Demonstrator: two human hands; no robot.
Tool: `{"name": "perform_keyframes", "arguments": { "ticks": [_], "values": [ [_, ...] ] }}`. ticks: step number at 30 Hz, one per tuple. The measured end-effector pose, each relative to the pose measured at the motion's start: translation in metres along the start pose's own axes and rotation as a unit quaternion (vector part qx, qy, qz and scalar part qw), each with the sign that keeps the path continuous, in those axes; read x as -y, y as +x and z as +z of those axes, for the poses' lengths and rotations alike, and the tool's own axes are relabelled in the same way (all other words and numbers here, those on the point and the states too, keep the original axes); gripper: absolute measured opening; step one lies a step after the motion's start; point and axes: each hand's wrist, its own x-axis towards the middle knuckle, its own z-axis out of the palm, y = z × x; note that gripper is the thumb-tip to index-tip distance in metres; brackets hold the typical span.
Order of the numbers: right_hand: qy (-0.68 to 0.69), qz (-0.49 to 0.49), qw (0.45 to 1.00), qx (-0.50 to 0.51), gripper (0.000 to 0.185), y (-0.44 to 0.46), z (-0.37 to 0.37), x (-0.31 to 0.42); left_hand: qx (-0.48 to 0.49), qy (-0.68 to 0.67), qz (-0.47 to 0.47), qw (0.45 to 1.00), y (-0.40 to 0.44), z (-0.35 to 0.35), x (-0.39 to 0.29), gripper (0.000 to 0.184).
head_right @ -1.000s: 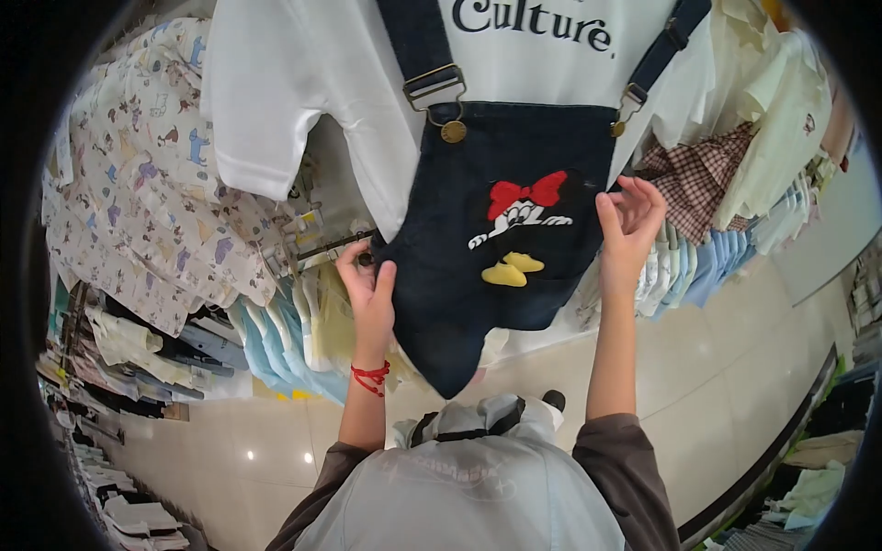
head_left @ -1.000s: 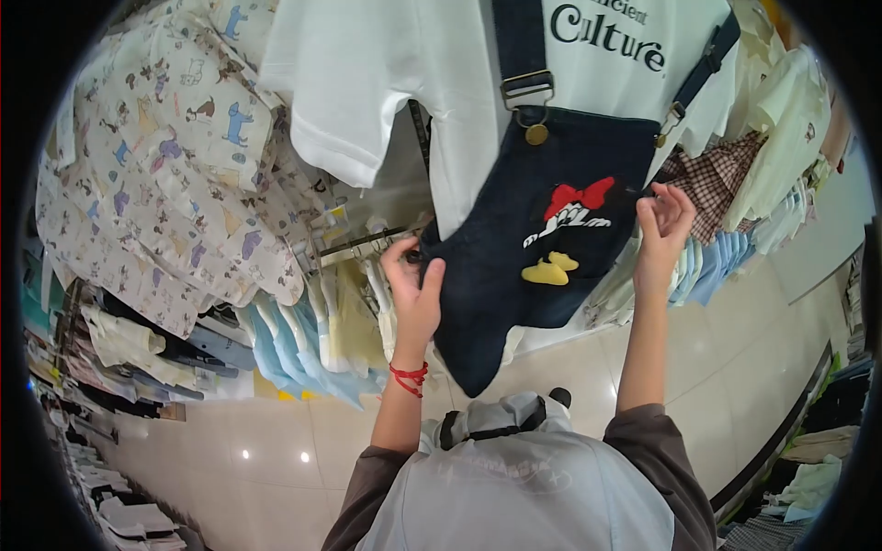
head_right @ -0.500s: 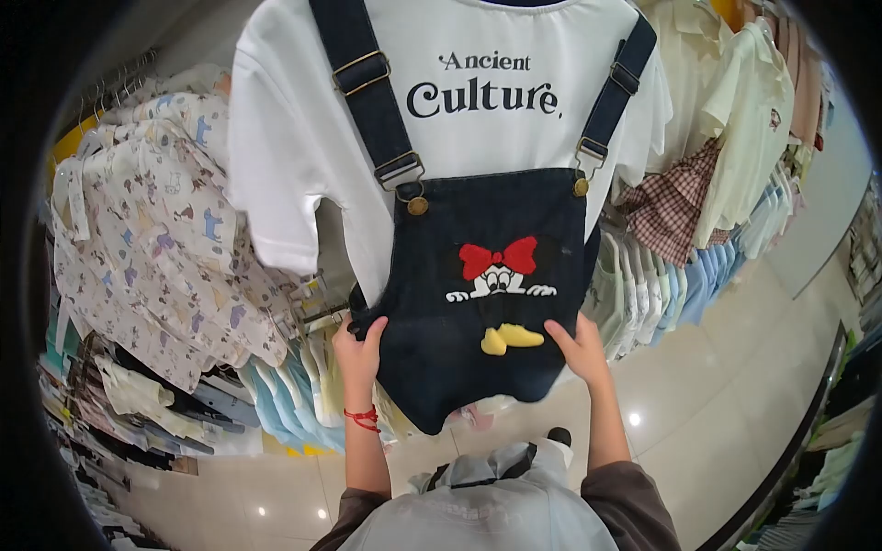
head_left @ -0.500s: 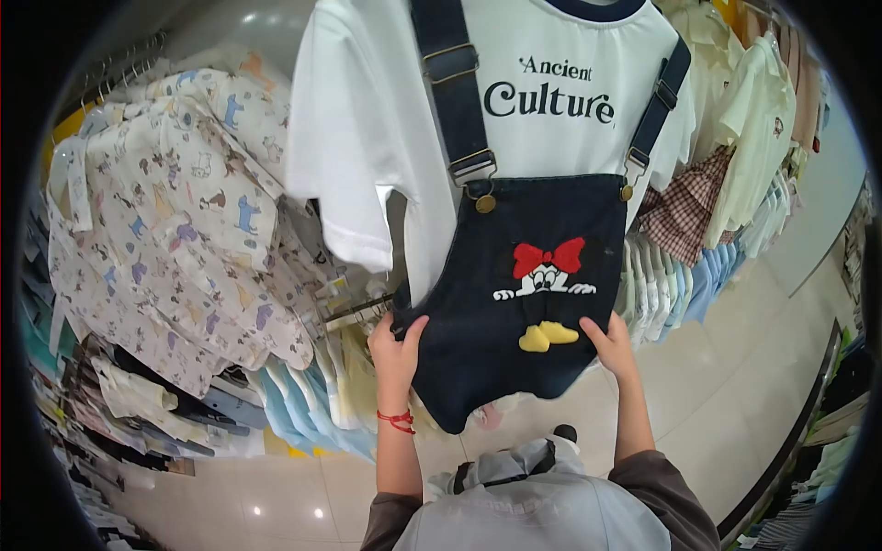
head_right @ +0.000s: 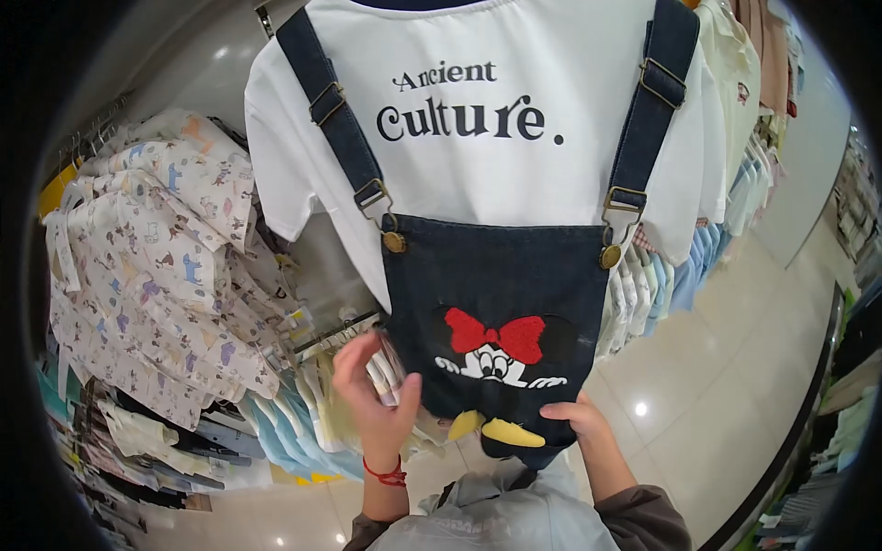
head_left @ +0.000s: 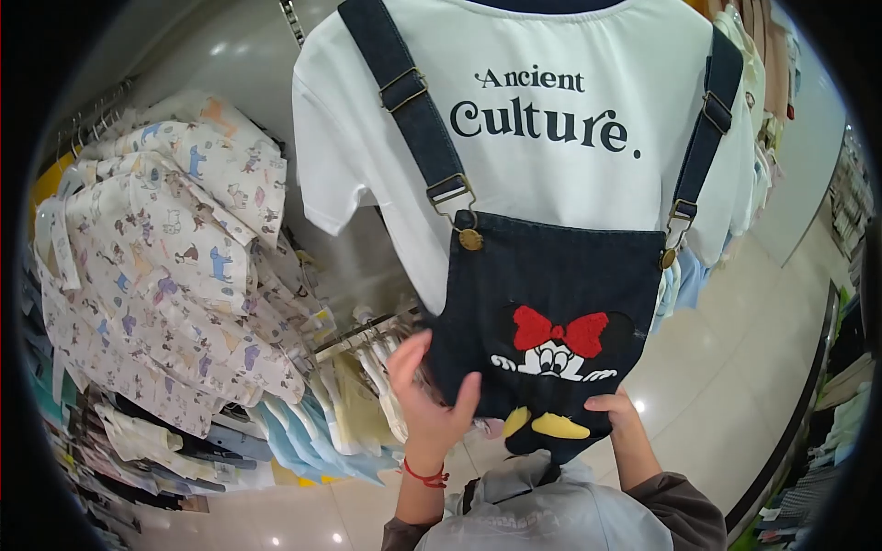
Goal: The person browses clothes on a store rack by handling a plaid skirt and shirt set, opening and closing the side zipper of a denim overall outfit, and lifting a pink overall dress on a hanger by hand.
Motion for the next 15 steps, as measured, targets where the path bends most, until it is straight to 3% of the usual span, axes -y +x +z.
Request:
{"name": "perform_keyframes", "arguments": {
  "ticks": [4, 8, 9, 12, 15],
  "values": [
    [-0.049, -0.031, 0.998, 0.012, 0.044, 0.004, -0.001, -0.012, 0.1, -0.155, -0.124, 0.975, 0.027, 0.021, -0.007, 0.086],
    [-0.106, -0.017, 0.991, -0.085, 0.038, 0.005, 0.013, -0.012, 0.162, -0.297, -0.235, 0.911, 0.045, 0.032, -0.019, 0.079],
    [-0.117, -0.024, 0.988, -0.096, 0.038, 0.004, 0.013, -0.01, 0.159, -0.292, -0.219, 0.917, 0.048, 0.035, -0.024, 0.056],
    [-0.131, -0.04, 0.98, -0.145, 0.04, 0.002, 0.011, -0.01, 0.247, -0.315, -0.314, 0.861, 0.043, 0.029, -0.015, 0.041],
    [-0.106, -0.032, 0.972, -0.207, 0.046, 0.001, 0.011, -0.006, 0.237, -0.332, -0.304, 0.861, 0.038, 0.033, -0.009, 0.04]
  ]
}}
